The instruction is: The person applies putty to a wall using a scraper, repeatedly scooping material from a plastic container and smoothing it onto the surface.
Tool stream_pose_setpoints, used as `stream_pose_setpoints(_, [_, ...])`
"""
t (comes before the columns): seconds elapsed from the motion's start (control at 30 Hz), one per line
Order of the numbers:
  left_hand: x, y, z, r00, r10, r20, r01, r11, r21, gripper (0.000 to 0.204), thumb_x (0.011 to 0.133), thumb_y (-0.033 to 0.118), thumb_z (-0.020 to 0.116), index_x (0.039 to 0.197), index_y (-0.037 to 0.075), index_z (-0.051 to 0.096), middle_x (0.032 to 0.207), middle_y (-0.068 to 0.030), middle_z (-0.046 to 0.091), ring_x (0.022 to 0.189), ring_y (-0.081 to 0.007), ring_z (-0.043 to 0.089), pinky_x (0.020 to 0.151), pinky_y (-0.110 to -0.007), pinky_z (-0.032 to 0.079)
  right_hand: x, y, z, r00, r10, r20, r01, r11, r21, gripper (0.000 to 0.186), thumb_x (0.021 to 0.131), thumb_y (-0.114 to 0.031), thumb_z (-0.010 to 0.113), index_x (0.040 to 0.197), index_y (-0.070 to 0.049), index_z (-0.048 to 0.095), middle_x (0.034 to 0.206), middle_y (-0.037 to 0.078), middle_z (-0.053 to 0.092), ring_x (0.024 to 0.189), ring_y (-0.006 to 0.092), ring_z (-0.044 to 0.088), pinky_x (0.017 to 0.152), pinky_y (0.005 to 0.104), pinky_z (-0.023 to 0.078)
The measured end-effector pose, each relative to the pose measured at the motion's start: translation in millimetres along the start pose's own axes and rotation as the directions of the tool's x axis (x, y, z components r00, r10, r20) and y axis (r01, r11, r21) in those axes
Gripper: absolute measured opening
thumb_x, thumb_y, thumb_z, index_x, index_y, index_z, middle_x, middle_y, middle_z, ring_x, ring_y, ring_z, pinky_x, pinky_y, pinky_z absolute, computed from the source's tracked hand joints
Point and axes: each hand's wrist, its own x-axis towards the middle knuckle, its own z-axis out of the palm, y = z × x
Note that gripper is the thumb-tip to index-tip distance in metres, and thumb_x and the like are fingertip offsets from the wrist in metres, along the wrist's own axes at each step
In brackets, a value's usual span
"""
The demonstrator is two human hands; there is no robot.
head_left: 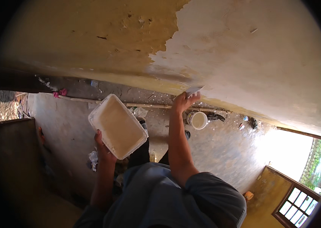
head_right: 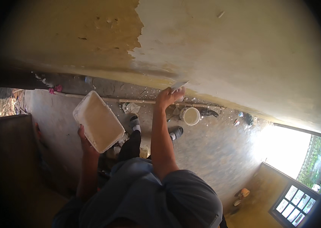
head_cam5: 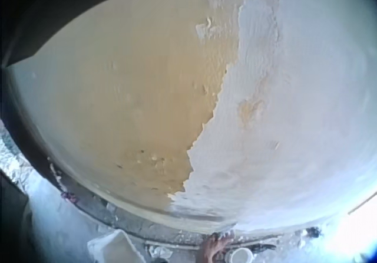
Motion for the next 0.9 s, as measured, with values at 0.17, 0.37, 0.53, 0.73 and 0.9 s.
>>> stream_pose_setpoints(0.17, [3, 2, 13, 0.999, 0.023, 0.047, -0.024, 1.0, 0.014, 0.07, 0.088, 0.048, 0.054, 0.143, 0.01, 0.032, 0.138, -0.0114, 0.045, 0.124, -0.0318, 0.045, 0.102, -0.047, 0.04, -56, -3, 125, 0.844, -0.533, -0.049, 0.48, 0.794, -0.375, 0.046, 0.083, 0.002, 0.044, 0.128, 0.008, 0.03, 0.122, 0.028, 0.038, 0.108, 0.0414, 0.042, 0.094, 0.0507, 0.035])
stream_pose_setpoints(0.37, [5, 0, -2, 0.999, 0.04, 0.025, -0.041, 0.999, 0.004, 0.07, 0.088, 0.049, 0.052, 0.143, 0.009, 0.032, 0.138, -0.012, 0.044, 0.124, -0.0319, 0.046, 0.101, -0.047, 0.041, -95, 34, 83, 0.861, -0.122, 0.493, 0.23, 0.959, -0.165, 0.053, 0.079, -0.001, 0.05, 0.131, 0.002, 0.037, 0.123, 0.027, 0.043, 0.114, 0.0423, 0.042, 0.1, 0.05, 0.032])
stream_pose_setpoints(0.53, [4, -3, -8, 1.0, 0.018, 0.008, -0.018, 0.999, 0.03, 0.07, 0.089, 0.051, 0.051, 0.142, 0.009, 0.034, 0.137, -0.0114, 0.045, 0.123, -0.0306, 0.047, 0.101, -0.046, 0.041, 28, 127, -55, 0.996, 0.047, -0.077, -0.057, 0.99, -0.128, 0.033, 0.092, -0.013, 0.049, 0.121, 0.003, 0.049, 0.115, 0.021, 0.053, 0.104, 0.0349, 0.052, 0.092, 0.0436, 0.041])
stream_pose_setpoints(0.73, [10, -4, -14, 0.999, 0.045, 0.019, -0.046, 0.998, 0.046, 0.071, 0.09, 0.055, 0.047, 0.142, 0.009, 0.034, 0.135, -0.0118, 0.046, 0.122, -0.0307, 0.047, 0.099, -0.047, 0.042, 91, 163, -31, 0.969, 0.246, 0.011, -0.242, 0.94, 0.241, 0.038, 0.086, -0.01, 0.051, 0.122, 0.0, 0.042, 0.104, 0.013, 0.05, 0.086, 0.0223, 0.048, 0.076, 0.0341, 0.044])
stream_pose_setpoints(0.9, [13, -1, -16, 0.992, 0.105, 0.076, -0.111, 0.99, 0.088, 0.068, 0.091, 0.051, 0.049, 0.142, 0.01, 0.033, 0.139, -0.0109, 0.045, 0.124, -0.03, 0.046, 0.101, -0.046, 0.041, -41, 116, 106, 0.964, 0.023, 0.266, 0.085, 0.917, -0.389, 0.066, 0.087, -0.01, 0.046, 0.142, 0.009, 0.015, 0.141, 0.028, 0.029, 0.133, 0.0434, 0.026, 0.112, 0.0458, 0.019])
